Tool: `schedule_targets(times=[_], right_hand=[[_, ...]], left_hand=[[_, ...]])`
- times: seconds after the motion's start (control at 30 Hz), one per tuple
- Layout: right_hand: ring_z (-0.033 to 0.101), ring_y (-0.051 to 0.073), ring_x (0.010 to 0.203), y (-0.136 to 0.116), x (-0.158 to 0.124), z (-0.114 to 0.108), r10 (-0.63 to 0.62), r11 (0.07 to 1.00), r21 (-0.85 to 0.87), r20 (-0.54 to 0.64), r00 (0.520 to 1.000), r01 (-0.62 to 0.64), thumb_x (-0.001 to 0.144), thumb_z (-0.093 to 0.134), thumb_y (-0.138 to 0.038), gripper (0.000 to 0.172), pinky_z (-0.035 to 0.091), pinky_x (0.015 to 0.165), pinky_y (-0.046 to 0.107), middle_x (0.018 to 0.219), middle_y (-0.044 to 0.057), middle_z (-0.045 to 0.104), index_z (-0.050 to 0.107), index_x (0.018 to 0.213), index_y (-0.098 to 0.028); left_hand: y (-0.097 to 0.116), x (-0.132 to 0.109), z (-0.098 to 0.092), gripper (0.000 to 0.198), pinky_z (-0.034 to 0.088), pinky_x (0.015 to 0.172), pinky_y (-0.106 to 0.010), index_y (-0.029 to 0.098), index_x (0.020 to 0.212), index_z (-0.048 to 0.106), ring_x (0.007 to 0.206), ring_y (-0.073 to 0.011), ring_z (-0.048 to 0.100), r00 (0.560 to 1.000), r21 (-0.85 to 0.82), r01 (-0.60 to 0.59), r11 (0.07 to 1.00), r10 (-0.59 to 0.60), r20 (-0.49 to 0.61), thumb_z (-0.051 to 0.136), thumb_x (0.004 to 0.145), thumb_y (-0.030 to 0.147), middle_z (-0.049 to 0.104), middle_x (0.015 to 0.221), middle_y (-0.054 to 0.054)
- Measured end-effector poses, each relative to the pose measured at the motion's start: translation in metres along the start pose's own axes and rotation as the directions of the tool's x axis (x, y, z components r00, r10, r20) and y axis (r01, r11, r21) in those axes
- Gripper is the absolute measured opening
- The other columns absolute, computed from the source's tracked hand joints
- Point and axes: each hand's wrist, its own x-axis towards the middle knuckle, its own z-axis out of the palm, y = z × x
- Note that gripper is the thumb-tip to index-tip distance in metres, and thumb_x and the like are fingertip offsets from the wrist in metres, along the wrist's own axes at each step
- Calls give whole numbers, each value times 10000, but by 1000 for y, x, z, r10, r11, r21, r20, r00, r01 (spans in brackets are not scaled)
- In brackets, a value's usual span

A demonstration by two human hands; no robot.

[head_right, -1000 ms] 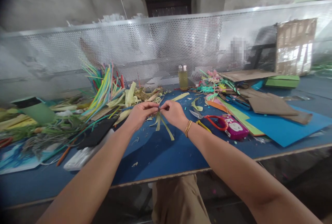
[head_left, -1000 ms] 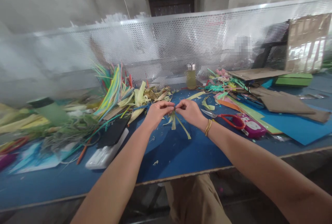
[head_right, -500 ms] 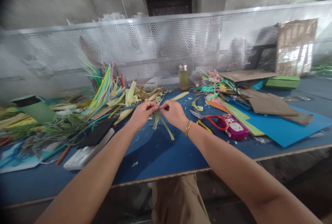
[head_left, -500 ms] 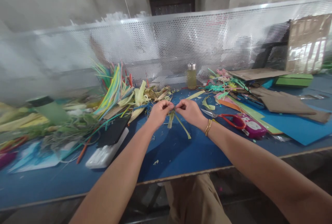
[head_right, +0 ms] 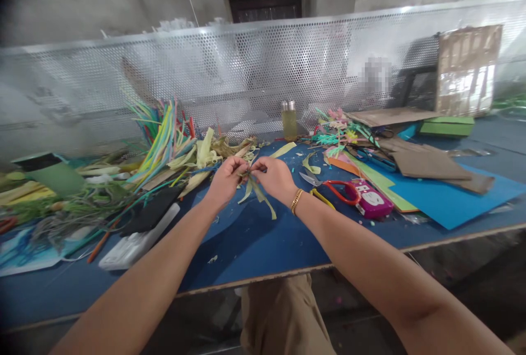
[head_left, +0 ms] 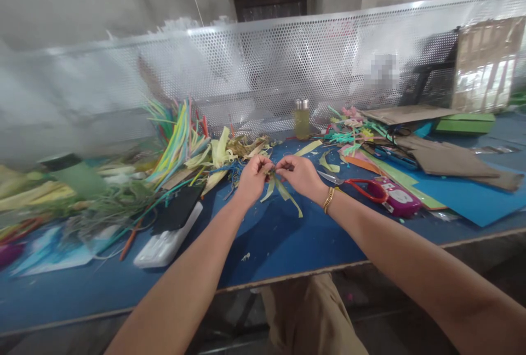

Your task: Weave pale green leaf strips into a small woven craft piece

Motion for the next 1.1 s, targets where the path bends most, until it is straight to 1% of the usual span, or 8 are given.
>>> schedule_targets(times=[0.17,0.27,0.37,0.5,0.6,0.67,0.8,1.1], right_hand=[[671,142,610,-4,0,5,130,973,191,17,991,-131,842,545,-141,85,500,546,253,751,10,685,564,788,-203],[665,144,593,-7,-1,2,162,973,171,-9,987,-158,874,493,-156,80,482,521,259,804,23,703,554,869,-208],[650,159,689,-12,-3,-6,-31,994,-103,-83,996,23,840,572,-181,57,484,635,292,814,22,691,601,882,-206],[584,199,846,-18,-4,-13,-346,823,-495,-49,937,278,794,657,-206,72,439,784,335,848,45,637,685,860,-202],[541,209,874,-19,-3,-15,-430,718,-602,13,903,350,815,649,-229,85,407,819,346,882,59,617,714,861,-200],[523,208,862,-19,-3,-14,-439,691,-623,42,897,368,834,634,-246,98,388,815,348,874,57,615,723,842,-204],[513,204,845,-19,-2,-13,-409,707,-613,51,911,352,844,617,-256,119,356,796,346,843,49,613,714,798,-204],[545,185,849,-16,1,-13,-270,839,-492,-2,963,234,821,597,-236,100,333,795,325,829,31,618,676,772,-199]], left_hand=[[1,0,-2,117,396,542,-229,193,790,534,551,-107,492,1000,-9,-19,1000,19,-15,613,820,273,532,645,31],[3,0,-2,92,413,553,-228,190,795,537,552,-104,496,999,-11,-17,1000,17,-37,606,821,245,537,645,33],[5,0,-1,91,428,575,-234,194,794,531,557,-104,504,999,-45,2,999,-5,-48,608,816,236,532,652,36],[7,-2,0,120,433,586,-235,195,782,526,575,-105,513,999,-60,6,998,-9,-46,624,814,257,537,676,28],[8,-3,0,118,421,568,-223,192,787,526,573,-101,507,1000,-44,-4,999,3,-30,614,825,262,539,669,25],[8,-3,0,112,419,561,-219,190,788,529,569,-99,508,1000,-28,-10,1000,10,-22,610,828,256,538,666,25],[8,-2,0,108,427,558,-222,190,774,536,564,-100,510,1000,-2,-21,1000,21,-10,612,823,249,524,659,30],[12,-5,1,127,439,568,-218,187,774,527,576,-94,514,1000,-19,11,1000,-11,22,617,823,263,518,670,31]])
